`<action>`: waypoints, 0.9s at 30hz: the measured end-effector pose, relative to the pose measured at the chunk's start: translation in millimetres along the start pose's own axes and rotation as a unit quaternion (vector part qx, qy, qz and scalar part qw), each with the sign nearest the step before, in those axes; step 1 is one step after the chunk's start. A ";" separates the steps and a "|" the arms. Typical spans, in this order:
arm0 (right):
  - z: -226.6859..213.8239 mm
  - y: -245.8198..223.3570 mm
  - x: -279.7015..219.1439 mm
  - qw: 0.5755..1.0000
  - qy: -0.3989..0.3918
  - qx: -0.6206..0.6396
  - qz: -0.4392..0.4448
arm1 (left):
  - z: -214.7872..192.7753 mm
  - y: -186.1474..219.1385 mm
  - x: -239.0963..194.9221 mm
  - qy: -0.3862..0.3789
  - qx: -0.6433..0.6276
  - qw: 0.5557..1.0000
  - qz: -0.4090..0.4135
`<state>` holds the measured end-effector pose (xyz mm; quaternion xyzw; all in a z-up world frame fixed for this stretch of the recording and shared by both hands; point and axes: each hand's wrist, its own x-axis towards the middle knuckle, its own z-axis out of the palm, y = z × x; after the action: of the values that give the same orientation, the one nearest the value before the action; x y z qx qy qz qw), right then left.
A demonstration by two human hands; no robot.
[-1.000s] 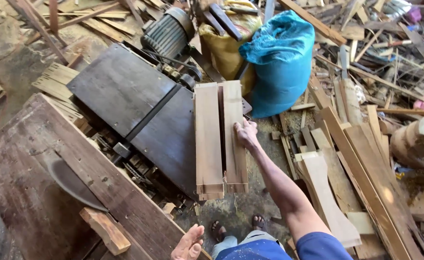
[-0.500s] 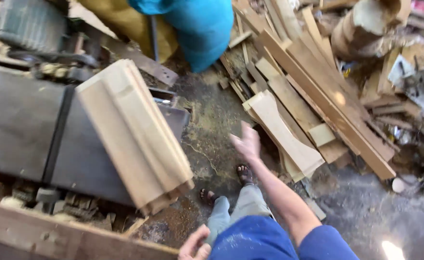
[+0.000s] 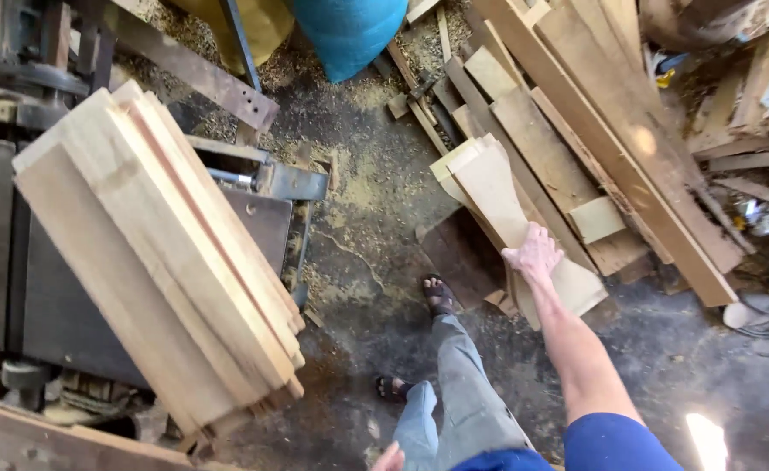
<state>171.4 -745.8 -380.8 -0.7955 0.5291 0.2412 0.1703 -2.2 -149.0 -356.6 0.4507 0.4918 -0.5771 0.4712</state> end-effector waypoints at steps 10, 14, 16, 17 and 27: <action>-132.6 -23.6 -299.9 0.872 -0.213 0.409 -0.163 | 156.7 51.9 -255.5 0.109 0.418 0.585 0.686; -120.1 -50.2 -446.3 0.628 -0.376 0.569 -0.374 | 127.6 1.4 -321.4 0.345 0.457 0.411 0.709; -112.3 -66.3 -513.4 0.510 -0.490 0.566 -0.424 | 83.4 -33.2 -336.8 0.428 0.388 0.331 0.746; -106.1 -69.3 -538.4 0.483 -0.529 0.538 -0.445 | 60.5 -52.8 -336.7 0.446 0.352 0.332 0.753; 37.1 -107.2 -704.3 0.627 -0.587 0.384 -0.339 | -73.7 -179.6 -394.9 0.194 -0.030 0.765 0.613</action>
<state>35.0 -150.3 -12.5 -0.4707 0.0549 0.3572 0.8048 -116.2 -23.2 49.4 0.7442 0.2087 -0.0501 0.6326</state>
